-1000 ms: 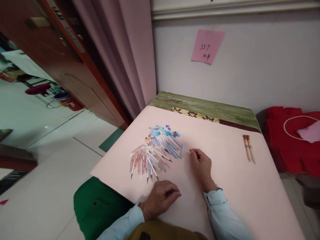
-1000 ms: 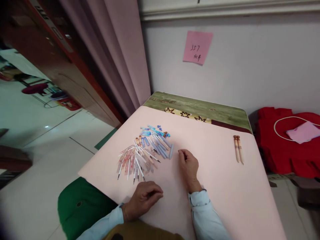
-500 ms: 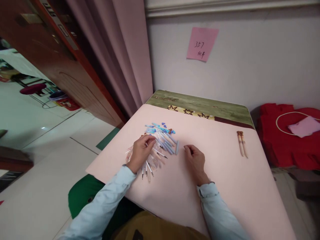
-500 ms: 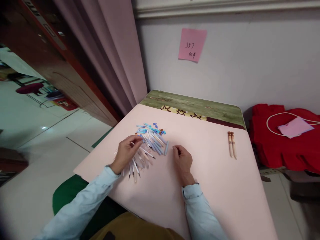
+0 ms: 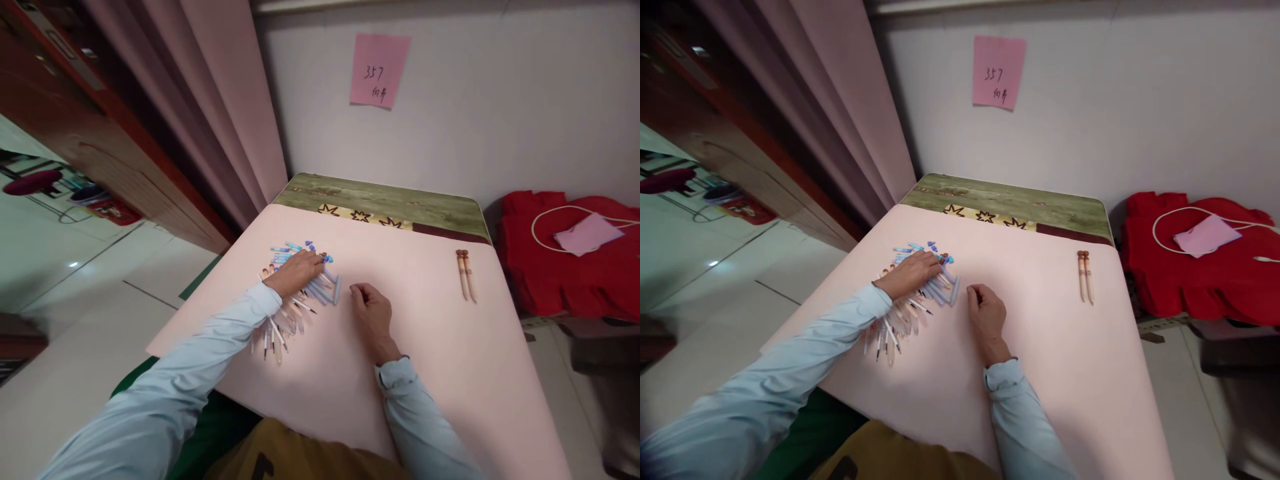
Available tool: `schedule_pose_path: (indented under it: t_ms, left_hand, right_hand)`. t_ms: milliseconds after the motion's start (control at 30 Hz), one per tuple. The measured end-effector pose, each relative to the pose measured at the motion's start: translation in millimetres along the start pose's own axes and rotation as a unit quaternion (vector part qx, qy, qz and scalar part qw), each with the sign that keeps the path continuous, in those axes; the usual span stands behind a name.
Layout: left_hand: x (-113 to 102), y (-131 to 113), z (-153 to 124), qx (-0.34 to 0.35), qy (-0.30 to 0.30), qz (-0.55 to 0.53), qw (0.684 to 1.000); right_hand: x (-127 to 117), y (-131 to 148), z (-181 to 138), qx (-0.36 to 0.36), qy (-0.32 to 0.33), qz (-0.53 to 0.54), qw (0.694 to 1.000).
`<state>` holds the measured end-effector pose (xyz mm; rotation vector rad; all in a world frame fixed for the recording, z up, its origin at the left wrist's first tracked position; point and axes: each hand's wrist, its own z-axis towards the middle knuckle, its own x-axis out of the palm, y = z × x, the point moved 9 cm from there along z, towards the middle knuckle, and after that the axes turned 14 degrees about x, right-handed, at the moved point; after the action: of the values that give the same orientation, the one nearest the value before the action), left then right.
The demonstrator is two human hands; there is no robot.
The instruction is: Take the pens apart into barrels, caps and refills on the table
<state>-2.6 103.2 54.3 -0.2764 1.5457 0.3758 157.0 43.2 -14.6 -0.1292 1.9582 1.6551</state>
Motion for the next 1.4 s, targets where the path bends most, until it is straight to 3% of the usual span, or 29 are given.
schedule_pose_path:
  t_ms: [167,267,367,500,633,733,800,967,1100,1200,1267,1400]
  left_hand:
    - [-24.5,-4.6,-6.9,-0.028,-0.034,-0.021,0.999]
    - [-39.3,-12.3,-15.3,-0.07,-0.094,-0.061,0.991]
    - [-40.1,-22.0,-22.1,-0.107,-0.165,-0.171,0.966]
    - [-20.2,-26.8,-31.6,-0.166,-0.235,-0.365,0.885]
    - [9.0,-22.8,-57.8,-0.291,-0.286,-0.525,0.747]
    - [19.0,-28.9,-77.2,-0.321,-0.294,-0.603,0.668]
    - [17.0,-29.9,-93.5,-0.333,-0.301,-0.608,0.654]
    - [4.7,-24.4,-136.7,-0.381,-0.341,-0.525,0.68]
    - [7.6,-31.2,-133.3,-0.394,-0.339,-0.529,0.671]
    - [2.2,-32.5,-121.2,-0.403,-0.376,-0.537,0.638]
    - [-3.8,-30.9,-114.1,-0.405,-0.414,-0.551,0.601]
    - [-4.5,-26.7,-100.6,-0.394,-0.48,-0.621,0.478]
  right_hand:
    - [-3.6,4.8,0.7,0.001,-0.001,0.042,0.999]
    - [-5.4,24.0,-5.8,-0.056,0.01,0.09,0.994]
    - [2.4,42.8,-16.0,-0.124,0.054,0.086,0.987]
    - [11.4,43.0,-19.1,-0.138,0.087,0.065,0.984]
    - [13.7,42.0,-16.0,-0.152,0.131,0.086,0.976]
    - [10.8,42.2,-11.1,-0.161,0.176,0.094,0.967]
    - [1.9,37.0,-3.0,-0.149,0.177,0.092,0.968]
    - [-29.0,6.4,22.3,-0.037,0.107,0.106,0.988]
    - [-15.1,5.9,17.6,0.003,0.182,0.13,0.975]
    - [-1.7,18.4,8.2,-0.017,0.245,0.141,0.959]
    - [-1.2,22.1,7.2,-0.018,0.248,0.151,0.957]
    - [-5.8,21.1,10.1,0.013,0.239,0.197,0.951]
